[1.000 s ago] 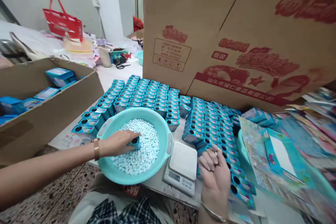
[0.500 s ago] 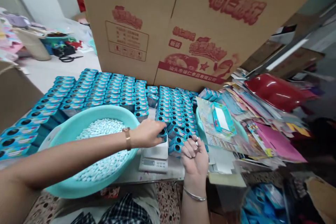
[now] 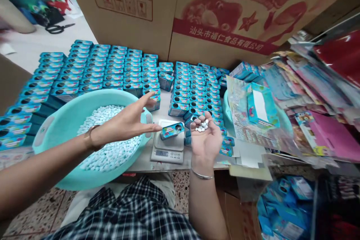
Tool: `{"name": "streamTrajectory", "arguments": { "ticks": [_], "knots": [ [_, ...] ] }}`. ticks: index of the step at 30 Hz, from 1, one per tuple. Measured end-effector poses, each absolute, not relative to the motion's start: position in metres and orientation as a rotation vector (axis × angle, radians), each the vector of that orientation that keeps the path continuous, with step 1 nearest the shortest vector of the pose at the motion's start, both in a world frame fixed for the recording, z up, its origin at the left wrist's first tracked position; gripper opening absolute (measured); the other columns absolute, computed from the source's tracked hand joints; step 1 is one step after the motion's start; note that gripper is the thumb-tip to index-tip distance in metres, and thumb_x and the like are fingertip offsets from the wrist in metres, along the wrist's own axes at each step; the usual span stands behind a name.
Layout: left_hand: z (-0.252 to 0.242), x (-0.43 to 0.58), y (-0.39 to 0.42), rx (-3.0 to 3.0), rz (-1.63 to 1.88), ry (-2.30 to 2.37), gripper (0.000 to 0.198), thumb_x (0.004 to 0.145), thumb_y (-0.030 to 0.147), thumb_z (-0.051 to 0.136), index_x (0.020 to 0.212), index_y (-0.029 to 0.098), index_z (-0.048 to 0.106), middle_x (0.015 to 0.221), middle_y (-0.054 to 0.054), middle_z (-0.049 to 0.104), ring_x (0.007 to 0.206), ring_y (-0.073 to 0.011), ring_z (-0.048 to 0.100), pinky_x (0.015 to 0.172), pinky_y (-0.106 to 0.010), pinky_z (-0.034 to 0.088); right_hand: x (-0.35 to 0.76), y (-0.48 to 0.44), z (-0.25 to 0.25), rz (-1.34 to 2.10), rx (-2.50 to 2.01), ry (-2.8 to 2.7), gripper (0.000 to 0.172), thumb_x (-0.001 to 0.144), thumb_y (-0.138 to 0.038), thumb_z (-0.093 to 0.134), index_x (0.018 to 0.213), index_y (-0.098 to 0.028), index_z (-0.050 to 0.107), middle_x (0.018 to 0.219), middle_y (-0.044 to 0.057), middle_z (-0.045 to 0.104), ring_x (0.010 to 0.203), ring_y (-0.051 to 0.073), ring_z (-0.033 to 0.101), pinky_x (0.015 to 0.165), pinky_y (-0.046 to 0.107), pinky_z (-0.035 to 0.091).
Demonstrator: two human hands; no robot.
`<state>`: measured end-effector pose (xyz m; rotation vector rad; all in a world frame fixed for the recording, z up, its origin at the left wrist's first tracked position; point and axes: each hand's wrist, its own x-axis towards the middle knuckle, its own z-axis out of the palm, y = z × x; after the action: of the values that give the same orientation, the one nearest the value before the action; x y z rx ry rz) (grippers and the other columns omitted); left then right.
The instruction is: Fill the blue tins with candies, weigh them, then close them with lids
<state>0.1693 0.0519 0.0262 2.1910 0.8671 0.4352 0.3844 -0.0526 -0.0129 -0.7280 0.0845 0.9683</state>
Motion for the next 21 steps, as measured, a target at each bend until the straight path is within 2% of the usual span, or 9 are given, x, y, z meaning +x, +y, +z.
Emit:
{"name": "streamTrajectory", "arguments": {
  "ticks": [6,15,21],
  "knots": [
    [0.006,0.154,0.044,1.978,0.486,0.853,0.090,0.074,0.050,0.073,0.149,0.028,0.028,0.139,-0.011,0.054,0.126,-0.0301,0.052,0.099,-0.046,0.048,0.378,-0.041,-0.011,0.967,-0.730,0.075,0.009,0.087,-0.023,0.051,0.080,-0.018,0.055,0.072,-0.003,0.052,0.062,0.008,0.052,0.060,0.023,0.048],
    [-0.016,0.198,0.028,2.040,0.359,0.691,0.081,0.074,0.032,0.072,0.145,0.022,0.034,0.148,-0.015,0.044,0.135,-0.0296,0.043,0.111,-0.050,0.037,0.362,-0.030,-0.018,0.908,-0.760,0.083,0.016,0.090,-0.020,0.049,0.074,-0.018,0.048,0.061,-0.008,0.042,0.051,0.006,0.042,0.052,0.020,0.042],
    [-0.019,0.213,0.025,2.091,0.299,0.702,0.082,0.072,0.029,0.072,0.145,0.019,0.033,0.148,-0.016,0.043,0.135,-0.0297,0.043,0.112,-0.048,0.037,0.360,-0.029,-0.018,0.908,-0.809,0.020,0.014,0.087,-0.025,0.054,0.076,-0.020,0.048,0.061,-0.009,0.039,0.049,0.006,0.040,0.055,0.020,0.044]
  ]
}}
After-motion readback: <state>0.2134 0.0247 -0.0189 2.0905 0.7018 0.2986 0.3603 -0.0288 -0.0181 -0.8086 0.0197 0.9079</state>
